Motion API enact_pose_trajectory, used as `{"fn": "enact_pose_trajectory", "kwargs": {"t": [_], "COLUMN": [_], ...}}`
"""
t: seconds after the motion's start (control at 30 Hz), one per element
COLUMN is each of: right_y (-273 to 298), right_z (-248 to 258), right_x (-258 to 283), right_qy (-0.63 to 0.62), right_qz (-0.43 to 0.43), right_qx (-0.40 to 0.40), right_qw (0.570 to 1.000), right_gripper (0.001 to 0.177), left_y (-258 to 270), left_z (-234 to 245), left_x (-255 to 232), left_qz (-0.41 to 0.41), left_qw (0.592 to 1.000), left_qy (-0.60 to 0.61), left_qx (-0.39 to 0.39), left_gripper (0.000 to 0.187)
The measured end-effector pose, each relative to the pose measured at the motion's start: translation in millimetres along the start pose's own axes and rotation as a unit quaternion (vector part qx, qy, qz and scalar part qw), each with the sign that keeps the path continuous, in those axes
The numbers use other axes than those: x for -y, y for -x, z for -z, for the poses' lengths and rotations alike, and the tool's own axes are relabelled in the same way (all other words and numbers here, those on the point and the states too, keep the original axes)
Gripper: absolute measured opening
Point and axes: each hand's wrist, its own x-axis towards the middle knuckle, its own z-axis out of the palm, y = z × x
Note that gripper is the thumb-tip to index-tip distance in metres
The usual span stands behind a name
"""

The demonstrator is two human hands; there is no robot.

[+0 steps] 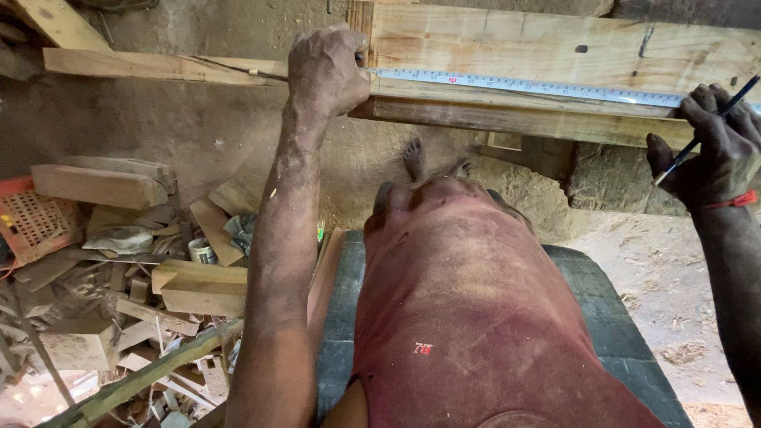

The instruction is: The person measures a wooden beam using a tape measure and marks the measurements with a pencil, then aligns a square tool against the wood edges at several points.

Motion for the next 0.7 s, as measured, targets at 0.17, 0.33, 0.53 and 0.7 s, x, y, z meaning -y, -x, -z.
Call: {"fn": "enact_pose_trajectory", "kwargs": {"t": [0.17,0.33,0.53,0.7], "right_y": [-2,-14,-27,-48], "right_z": [3,12,31,45], "right_x": [5,13,28,45], "right_qy": [-0.002,-0.031,-0.094,-0.208], "right_qz": [-0.006,0.005,-0.010,-0.029], "right_qx": [-0.002,-0.023,-0.041,-0.062], "right_qw": [1.000,0.999,0.995,0.976], "right_gripper": [0.042,0.041,0.040,0.046], "left_y": [0,0,-1,-10], "left_z": [0,3,6,2], "left_x": [0,-2,-7,-3], "left_qz": [-0.015,-0.018,0.000,0.014], "left_qw": [1.000,1.000,1.000,0.998], "left_qy": [-0.007,-0.006,-0.007,-0.042], "left_qx": [-0.012,-0.018,-0.002,0.033], "left_gripper": [0.042,0.045,0.032,0.019]}}
